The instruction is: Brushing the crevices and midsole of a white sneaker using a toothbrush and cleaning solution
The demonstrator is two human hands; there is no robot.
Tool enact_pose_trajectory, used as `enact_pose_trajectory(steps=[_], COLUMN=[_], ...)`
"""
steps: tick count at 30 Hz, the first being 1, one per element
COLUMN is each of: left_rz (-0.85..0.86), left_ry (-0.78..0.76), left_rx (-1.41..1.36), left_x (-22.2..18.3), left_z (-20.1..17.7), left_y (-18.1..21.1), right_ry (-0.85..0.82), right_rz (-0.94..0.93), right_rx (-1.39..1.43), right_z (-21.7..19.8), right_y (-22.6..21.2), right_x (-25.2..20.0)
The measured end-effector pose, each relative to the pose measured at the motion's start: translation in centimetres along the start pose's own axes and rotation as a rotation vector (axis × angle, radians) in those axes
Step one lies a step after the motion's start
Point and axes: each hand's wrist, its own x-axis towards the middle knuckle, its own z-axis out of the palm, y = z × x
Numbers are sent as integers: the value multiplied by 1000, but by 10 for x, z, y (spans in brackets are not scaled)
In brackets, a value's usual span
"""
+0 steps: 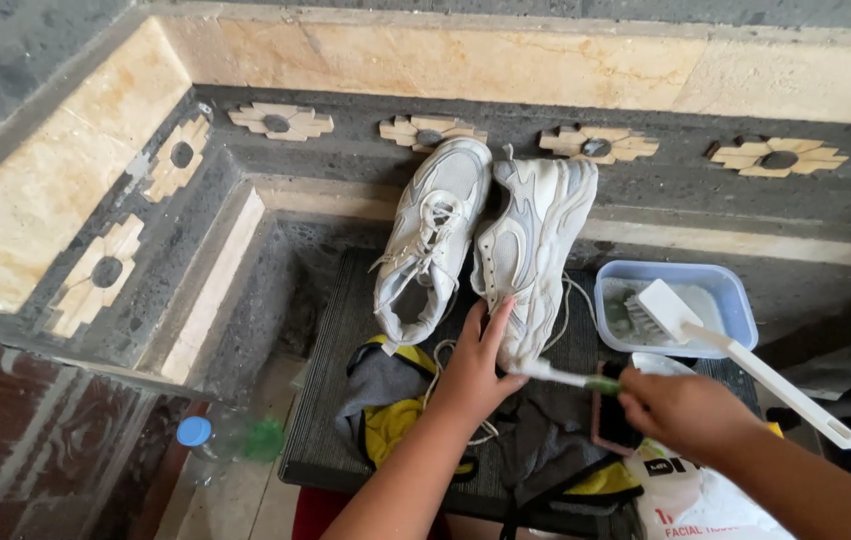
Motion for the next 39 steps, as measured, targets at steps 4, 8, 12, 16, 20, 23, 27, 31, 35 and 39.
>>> enact_pose_trajectory(steps=[4,8,12,16,20,23,27,31,35,39], left_rz=[106,155,180,142,96,130,92,122,95,154], left_ry=[86,114,129,108,92,107,82,100,77,120], left_rx=[-49,-51,-54,-42,-31,-32,-47,-35,-10,-29], left_x=[1,0,0,-1,2,1,1,1,1,-1], left_z=[4,5,3,6,2,8,7,5,7,7], left_y=[-6,-6,-4,-5,0,-9,-7,-5,-6,-5], right_ry=[175,240,134,238,366,380,200,410,336,502], right_rz=[117,84,266,235,-78,45,-65,-51,-9,-140], right_rx=[73,78,235,214,14,56,53,6,39,41], right_z=[8,9,-45,-24,6,-8,-9,1,-1,11], right_y=[9,7,-25,-8,5,-1,-2,9,4,9], right_x=[6,5,-6,-3,6,4,2,7,2,1])
